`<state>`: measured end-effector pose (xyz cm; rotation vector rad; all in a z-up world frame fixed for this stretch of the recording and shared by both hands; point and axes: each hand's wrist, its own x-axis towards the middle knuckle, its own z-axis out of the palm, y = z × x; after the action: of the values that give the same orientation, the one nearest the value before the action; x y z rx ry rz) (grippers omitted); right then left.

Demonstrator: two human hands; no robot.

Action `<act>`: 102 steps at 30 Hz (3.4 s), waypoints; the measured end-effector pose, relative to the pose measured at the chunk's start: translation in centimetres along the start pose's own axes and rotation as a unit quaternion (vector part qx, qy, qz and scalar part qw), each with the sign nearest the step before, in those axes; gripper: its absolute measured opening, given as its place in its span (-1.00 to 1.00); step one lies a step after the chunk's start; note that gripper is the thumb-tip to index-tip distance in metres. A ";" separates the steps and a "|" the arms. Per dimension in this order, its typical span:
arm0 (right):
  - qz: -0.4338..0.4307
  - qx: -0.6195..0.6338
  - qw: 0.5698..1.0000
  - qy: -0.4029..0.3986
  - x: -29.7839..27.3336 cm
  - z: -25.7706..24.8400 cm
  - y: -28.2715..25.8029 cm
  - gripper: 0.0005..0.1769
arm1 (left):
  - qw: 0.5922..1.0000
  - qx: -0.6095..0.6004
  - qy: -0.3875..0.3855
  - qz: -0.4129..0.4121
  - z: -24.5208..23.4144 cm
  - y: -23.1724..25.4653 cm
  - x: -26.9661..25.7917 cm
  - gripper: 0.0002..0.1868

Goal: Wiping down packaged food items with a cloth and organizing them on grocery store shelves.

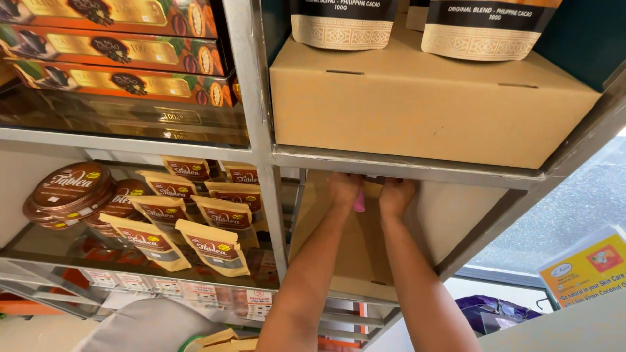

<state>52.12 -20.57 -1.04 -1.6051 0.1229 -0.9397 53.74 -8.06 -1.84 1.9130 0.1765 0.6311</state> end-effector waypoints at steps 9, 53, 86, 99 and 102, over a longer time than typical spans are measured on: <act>-0.052 -0.104 0.993 -0.027 0.9 0.1 3.3 -0.74 | 0.999 -0.019 -0.019 -0.046 2.6 -0.7 1.0 -0.56; 0.092 0.066 0.990 -0.084 -5.0 -0.8 1.8 -0.53 | 0.978 -0.192 -0.078 -0.026 -22.5 -1.2 -11.2 -0.54; 0.395 0.339 0.841 -0.150 -20.1 -17.2 -6.5 -0.47 | 0.995 -0.094 0.017 -0.021 -17.6 0.5 -23.5 -0.43; 0.397 0.295 0.868 -0.045 -21.3 -18.9 -7.7 -0.55 | 0.934 0.220 -0.211 -0.187 -21.4 9.1 -22.2 -0.11; 0.400 0.303 0.865 -0.015 -21.0 -19.1 -7.3 -0.54 | 0.935 0.200 -0.199 -0.217 -20.6 7.2 -22.2 -0.06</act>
<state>23.23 -21.78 -5.89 -0.8365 0.3963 -0.2434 23.40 -3.22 3.02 2.2482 0.4783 -0.1074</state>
